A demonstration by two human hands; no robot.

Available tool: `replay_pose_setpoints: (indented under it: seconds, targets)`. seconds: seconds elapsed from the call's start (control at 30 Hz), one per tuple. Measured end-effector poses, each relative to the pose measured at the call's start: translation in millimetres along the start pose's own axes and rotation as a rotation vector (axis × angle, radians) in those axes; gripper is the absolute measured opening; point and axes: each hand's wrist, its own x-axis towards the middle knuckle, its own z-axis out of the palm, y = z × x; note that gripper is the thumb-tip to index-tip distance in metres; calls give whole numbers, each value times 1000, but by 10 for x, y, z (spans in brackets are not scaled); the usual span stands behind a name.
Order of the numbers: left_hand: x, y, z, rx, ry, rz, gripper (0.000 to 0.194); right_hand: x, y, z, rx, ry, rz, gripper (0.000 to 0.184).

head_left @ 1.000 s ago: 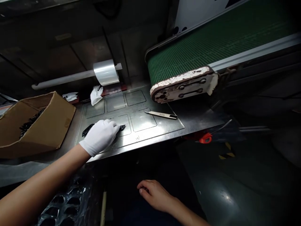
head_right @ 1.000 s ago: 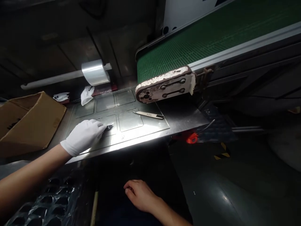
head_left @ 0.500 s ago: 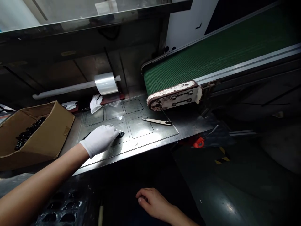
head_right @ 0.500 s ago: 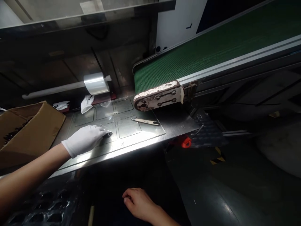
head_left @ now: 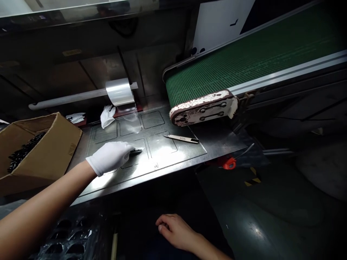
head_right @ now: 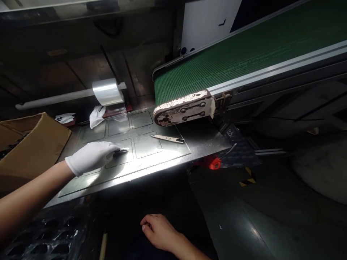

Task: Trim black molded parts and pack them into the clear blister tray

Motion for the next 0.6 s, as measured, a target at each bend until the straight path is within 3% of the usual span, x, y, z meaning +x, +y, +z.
replay_pose_setpoints:
  seconds: [0.1, 0.23, 0.3, 0.47, 0.6]
  targets:
    - [56, -85, 6, -74, 45, -52, 38, 15, 24, -8, 10, -10, 3, 29]
    - [-24, -101, -4, -35, 273, -271, 45, 22, 62, -39, 30, -7, 8, 29]
    - [-100, -41, 9, 3, 350, -316, 44, 29, 79, -48, 37, -3, 14, 29]
    - [-17, 146, 154, 51, 231, -138, 34, 65, 69, -44, 30, -2, 14, 29]
    - [180, 209, 210, 124, 184, -107, 35, 47, 36, -70, 21, 20, 8, 29]
